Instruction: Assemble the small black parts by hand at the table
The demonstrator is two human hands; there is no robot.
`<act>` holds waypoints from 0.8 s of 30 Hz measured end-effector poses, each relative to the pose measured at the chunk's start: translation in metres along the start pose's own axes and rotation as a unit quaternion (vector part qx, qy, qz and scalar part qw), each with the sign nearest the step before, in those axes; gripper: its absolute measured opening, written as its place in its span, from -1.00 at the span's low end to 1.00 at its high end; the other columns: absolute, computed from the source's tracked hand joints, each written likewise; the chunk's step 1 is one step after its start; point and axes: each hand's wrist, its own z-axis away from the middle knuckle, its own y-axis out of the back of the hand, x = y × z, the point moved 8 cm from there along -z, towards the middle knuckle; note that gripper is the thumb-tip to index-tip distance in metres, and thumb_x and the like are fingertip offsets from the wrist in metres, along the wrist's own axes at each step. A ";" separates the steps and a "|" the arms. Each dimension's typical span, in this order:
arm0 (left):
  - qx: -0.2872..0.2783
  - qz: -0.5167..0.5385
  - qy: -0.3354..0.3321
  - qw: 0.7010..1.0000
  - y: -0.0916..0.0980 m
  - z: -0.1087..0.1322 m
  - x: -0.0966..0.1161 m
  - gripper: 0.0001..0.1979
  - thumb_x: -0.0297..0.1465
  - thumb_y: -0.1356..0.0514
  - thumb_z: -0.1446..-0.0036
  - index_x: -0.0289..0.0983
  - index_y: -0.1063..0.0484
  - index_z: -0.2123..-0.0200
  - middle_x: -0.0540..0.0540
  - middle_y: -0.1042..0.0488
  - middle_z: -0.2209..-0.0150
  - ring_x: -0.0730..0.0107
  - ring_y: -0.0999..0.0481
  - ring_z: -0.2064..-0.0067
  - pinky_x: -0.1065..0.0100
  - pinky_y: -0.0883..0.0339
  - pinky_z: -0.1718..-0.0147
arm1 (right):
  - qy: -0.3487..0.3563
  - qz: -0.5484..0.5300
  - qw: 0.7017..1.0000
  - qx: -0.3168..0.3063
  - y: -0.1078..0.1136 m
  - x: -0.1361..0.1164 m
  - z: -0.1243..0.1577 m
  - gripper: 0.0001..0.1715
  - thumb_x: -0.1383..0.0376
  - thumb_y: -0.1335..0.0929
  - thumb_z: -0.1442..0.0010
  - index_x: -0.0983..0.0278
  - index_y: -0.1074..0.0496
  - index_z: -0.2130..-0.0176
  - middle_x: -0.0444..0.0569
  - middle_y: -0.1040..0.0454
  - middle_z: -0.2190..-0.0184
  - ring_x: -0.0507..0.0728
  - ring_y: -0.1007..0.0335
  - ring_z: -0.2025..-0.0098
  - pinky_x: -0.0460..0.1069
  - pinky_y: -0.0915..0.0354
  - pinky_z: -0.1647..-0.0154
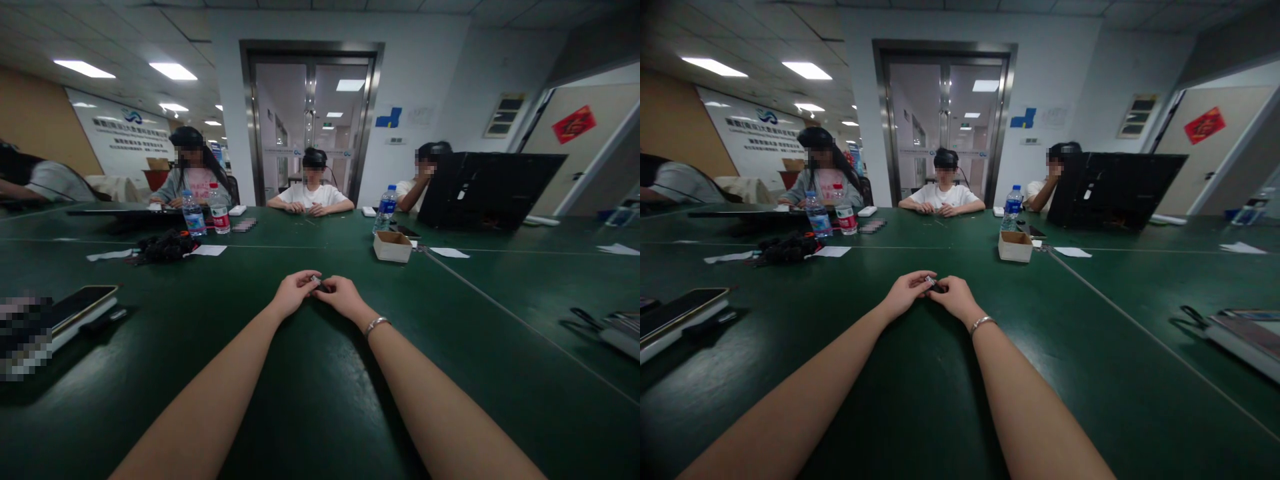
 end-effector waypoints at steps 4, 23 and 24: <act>0.009 -0.006 -0.004 1.000 0.003 -0.002 -0.003 -0.70 -0.34 -0.26 0.03 -0.30 -0.47 0.18 -0.14 -0.52 0.25 0.39 -0.47 0.28 0.42 -0.32 0.38 | -0.025 -0.037 0.999 0.014 0.003 0.004 0.000 -0.66 0.05 -0.39 0.06 0.30 -0.43 0.51 -0.15 -0.31 0.56 0.01 -0.18 0.48 -0.08 -0.04 0.48; 0.050 0.001 0.027 0.998 0.011 -0.001 -0.003 -0.77 -0.28 -0.18 -0.05 -0.30 -0.48 0.28 -0.13 -0.48 0.27 0.42 -0.42 0.28 0.47 -0.32 0.44 | -0.066 -0.280 0.958 0.013 0.001 0.018 -0.003 -0.61 0.16 -0.43 0.13 0.32 -0.45 0.28 -0.12 -0.43 0.46 0.00 -0.25 0.46 -0.07 -0.15 0.42; 0.049 0.001 0.025 0.998 0.011 -0.001 -0.004 -0.77 -0.28 -0.18 -0.05 -0.31 -0.48 0.28 -0.12 -0.48 0.29 0.42 -0.41 0.29 0.47 -0.32 0.45 | -0.064 -0.283 0.957 0.016 0.001 0.018 -0.003 -0.61 0.16 -0.43 0.13 0.31 -0.45 0.28 -0.12 -0.44 0.45 0.01 -0.27 0.45 -0.07 -0.17 0.40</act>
